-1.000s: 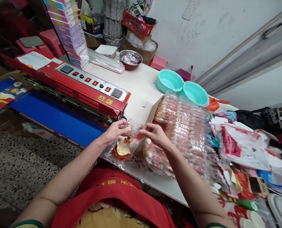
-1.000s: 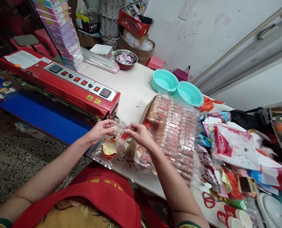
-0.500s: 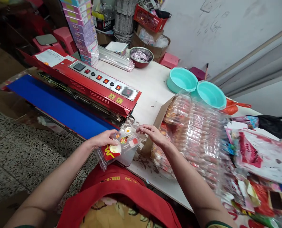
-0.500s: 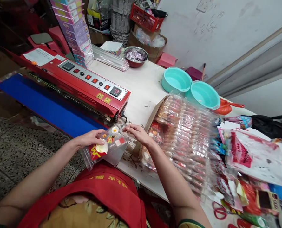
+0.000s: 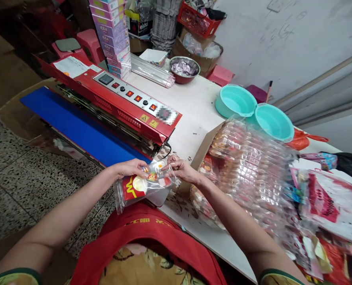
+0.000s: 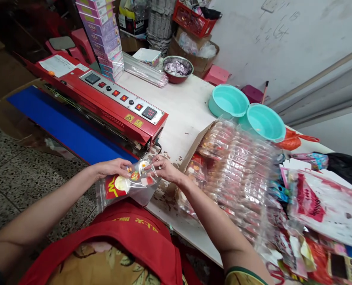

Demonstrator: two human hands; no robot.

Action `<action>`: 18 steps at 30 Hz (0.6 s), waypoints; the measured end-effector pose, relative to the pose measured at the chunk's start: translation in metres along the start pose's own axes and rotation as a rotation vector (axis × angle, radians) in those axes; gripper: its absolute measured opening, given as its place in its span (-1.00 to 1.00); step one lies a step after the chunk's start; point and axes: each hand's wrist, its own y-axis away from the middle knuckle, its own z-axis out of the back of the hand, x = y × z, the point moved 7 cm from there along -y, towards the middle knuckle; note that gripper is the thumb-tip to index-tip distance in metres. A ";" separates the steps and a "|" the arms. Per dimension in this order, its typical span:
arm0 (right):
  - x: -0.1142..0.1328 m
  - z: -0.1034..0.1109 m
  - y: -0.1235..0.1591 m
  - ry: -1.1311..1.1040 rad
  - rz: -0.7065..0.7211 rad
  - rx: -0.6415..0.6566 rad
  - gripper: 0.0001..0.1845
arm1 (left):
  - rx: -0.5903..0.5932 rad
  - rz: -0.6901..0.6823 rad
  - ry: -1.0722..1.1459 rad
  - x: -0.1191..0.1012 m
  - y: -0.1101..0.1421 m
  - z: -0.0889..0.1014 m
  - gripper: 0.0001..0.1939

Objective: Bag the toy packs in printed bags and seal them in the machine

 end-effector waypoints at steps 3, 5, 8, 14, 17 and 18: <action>-0.002 -0.004 -0.004 0.021 0.041 -0.051 -0.54 | -0.028 0.002 0.022 -0.002 0.001 -0.001 -0.57; 0.001 -0.003 -0.006 0.029 0.060 -0.082 -0.56 | -0.043 0.002 0.041 -0.003 0.002 -0.001 -0.56; 0.009 0.003 -0.004 0.018 0.043 -0.082 -0.61 | -0.051 -0.006 0.062 -0.002 0.005 -0.001 -0.56; 0.010 0.006 -0.001 -0.047 -0.102 0.047 -0.67 | -0.066 -0.015 0.076 0.003 0.006 0.000 -0.52; -0.001 -0.001 -0.008 -0.007 -0.159 0.058 -0.65 | -0.058 -0.013 0.072 0.006 0.006 -0.002 -0.53; -0.005 -0.002 -0.009 -0.004 -0.178 0.031 -0.63 | -0.060 -0.018 0.070 0.006 0.006 -0.002 -0.53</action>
